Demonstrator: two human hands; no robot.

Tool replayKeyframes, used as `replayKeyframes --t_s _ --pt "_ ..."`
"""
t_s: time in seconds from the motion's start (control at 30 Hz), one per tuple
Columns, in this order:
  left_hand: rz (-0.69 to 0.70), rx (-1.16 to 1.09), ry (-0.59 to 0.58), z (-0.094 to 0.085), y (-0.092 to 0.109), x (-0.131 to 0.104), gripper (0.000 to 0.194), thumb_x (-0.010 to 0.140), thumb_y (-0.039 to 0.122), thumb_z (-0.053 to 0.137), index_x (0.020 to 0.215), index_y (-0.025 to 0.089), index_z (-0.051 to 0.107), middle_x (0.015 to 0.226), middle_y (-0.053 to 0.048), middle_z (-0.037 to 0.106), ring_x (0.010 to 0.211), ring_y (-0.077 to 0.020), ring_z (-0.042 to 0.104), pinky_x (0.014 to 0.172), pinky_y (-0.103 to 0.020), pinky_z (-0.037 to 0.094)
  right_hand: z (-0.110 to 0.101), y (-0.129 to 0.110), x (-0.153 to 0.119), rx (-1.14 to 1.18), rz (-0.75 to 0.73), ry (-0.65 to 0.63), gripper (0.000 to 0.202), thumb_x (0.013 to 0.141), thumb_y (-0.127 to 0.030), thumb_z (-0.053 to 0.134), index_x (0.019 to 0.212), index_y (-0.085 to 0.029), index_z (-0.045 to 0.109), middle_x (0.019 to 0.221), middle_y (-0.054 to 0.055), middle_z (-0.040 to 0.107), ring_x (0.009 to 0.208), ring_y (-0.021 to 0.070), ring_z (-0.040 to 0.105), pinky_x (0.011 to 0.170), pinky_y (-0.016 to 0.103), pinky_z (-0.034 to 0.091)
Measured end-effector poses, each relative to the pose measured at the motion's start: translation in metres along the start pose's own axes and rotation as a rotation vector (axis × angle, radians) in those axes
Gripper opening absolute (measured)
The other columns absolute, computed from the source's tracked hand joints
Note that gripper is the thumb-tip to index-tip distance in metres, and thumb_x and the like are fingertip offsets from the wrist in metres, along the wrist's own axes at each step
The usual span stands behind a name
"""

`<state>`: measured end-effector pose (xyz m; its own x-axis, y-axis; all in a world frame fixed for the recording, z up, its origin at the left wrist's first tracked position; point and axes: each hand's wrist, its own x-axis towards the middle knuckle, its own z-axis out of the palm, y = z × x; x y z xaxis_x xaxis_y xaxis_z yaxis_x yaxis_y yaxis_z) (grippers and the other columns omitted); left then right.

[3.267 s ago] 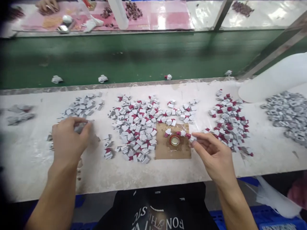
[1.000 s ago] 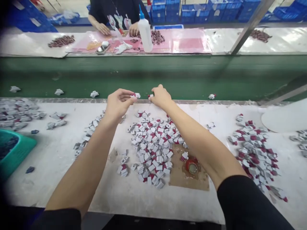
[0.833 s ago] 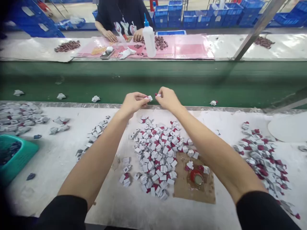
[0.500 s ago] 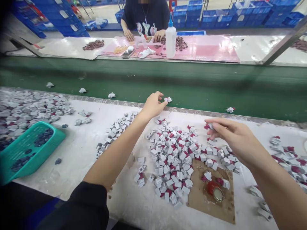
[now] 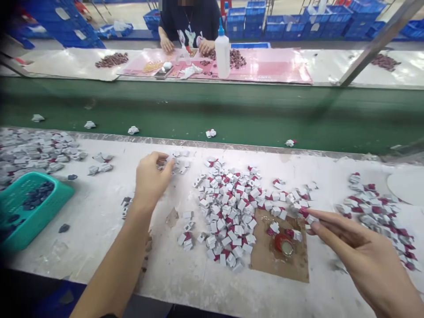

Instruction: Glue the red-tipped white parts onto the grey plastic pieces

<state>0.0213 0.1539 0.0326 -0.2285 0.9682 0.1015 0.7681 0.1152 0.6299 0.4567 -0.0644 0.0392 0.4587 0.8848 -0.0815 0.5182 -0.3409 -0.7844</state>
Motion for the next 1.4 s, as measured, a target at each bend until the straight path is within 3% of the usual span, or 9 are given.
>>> replayKeyframes --t_s 0.13,0.37,0.57,0.7,0.87,1.03,1.13,1.23,1.4 --pt "0.044 -0.157 -0.198 -0.013 0.005 -0.026 0.024 0.094 0.046 0.077 0.107 0.027 0.071 0.103 -0.008 0.084 0.101 -0.0334 0.084 0.098 -0.049 0.070 0.004 -0.008 -0.033 0.112 0.074 0.010 0.042 0.084 -0.062 0.102 0.113 -0.031 0.099 0.105 0.010 0.095 0.096 0.0397 0.094 0.075 0.039 0.081" --pt "0.120 0.074 -0.312 -0.021 -0.012 -0.078 0.029 0.094 0.064 0.077 0.104 0.037 0.076 0.098 -0.004 0.083 0.081 -0.0349 0.077 0.069 -0.046 0.058 0.030 -0.017 -0.071 0.175 -0.087 0.022 0.016 0.104 -0.037 0.089 0.118 -0.037 0.097 0.117 0.005 0.093 0.106 0.0268 0.090 0.087 0.034 0.077" --pt "0.064 0.068 -0.302 -0.013 -0.010 -0.102 0.026 0.089 0.055 0.073 0.101 0.032 0.074 0.098 -0.005 0.081 0.083 -0.0331 0.074 0.088 -0.052 0.063 0.027 -0.008 -0.092 0.163 -0.100 -0.007 0.018 0.109 -0.035 0.086 0.124 -0.039 0.095 0.119 0.004 0.090 0.109 0.0261 0.087 0.087 0.034 0.074" --pt "-0.015 0.035 -0.320 -0.015 -0.006 -0.105 0.036 0.087 0.058 0.072 0.106 0.027 0.077 0.110 -0.011 0.084 0.100 -0.0358 0.080 0.098 -0.053 0.068 0.028 0.000 -0.097 0.090 -0.127 0.012 0.017 0.110 -0.036 0.085 0.122 -0.041 0.095 0.119 0.002 0.091 0.106 0.0257 0.088 0.082 0.033 0.073" --pt "-0.103 -0.211 -0.306 -0.017 0.001 -0.109 0.037 0.083 0.053 0.086 0.107 0.027 0.077 0.108 -0.010 0.085 0.110 -0.0350 0.083 0.101 -0.049 0.071 0.034 0.004 -0.097 0.101 -0.160 0.013 0.021 0.109 -0.031 0.084 0.122 -0.043 0.094 0.120 -0.001 0.092 0.107 0.0225 0.088 0.090 0.031 0.073" --pt "-0.050 -0.411 -0.348 -0.014 0.026 -0.121 0.028 0.090 0.044 0.092 0.110 0.026 0.084 0.101 -0.006 0.085 0.097 -0.0258 0.084 0.084 -0.035 0.072 0.031 -0.004 -0.098 0.172 -0.125 0.053 0.025 0.106 -0.026 0.086 0.121 -0.044 0.095 0.117 -0.002 0.092 0.105 0.0209 0.089 0.091 0.029 0.073" --pt "0.015 -0.560 -0.452 -0.006 0.053 -0.134 0.023 0.096 0.043 0.095 0.111 0.028 0.085 0.096 -0.003 0.084 0.088 -0.0215 0.083 0.073 -0.029 0.070 0.028 -0.019 -0.090 0.351 -0.083 0.084 0.025 0.103 -0.024 0.091 0.117 -0.044 0.096 0.111 -0.002 0.093 0.100 0.0202 0.089 0.084 0.028 0.074" --pt "0.105 -0.764 -0.648 0.007 0.087 -0.150 0.017 0.102 0.039 0.093 0.115 0.029 0.086 0.101 -0.003 0.085 0.091 -0.0209 0.084 0.079 -0.030 0.074 0.029 -0.037 -0.075 0.601 -0.044 0.054 0.021 0.100 -0.031 0.099 0.117 -0.043 0.096 0.113 -0.001 0.094 0.103 0.0221 0.091 0.085 0.030 0.076" --pt "0.106 -1.043 -0.914 0.024 0.127 -0.170 0.011 0.110 0.030 0.084 0.121 0.029 0.084 0.120 -0.006 0.090 0.112 -0.0244 0.089 0.098 -0.037 0.078 0.034 -0.061 -0.057 0.784 0.052 -0.076 0.024 0.092 -0.048 0.106 0.111 -0.039 0.097 0.117 0.003 0.095 0.113 0.0320 0.093 0.102 0.049 0.079"
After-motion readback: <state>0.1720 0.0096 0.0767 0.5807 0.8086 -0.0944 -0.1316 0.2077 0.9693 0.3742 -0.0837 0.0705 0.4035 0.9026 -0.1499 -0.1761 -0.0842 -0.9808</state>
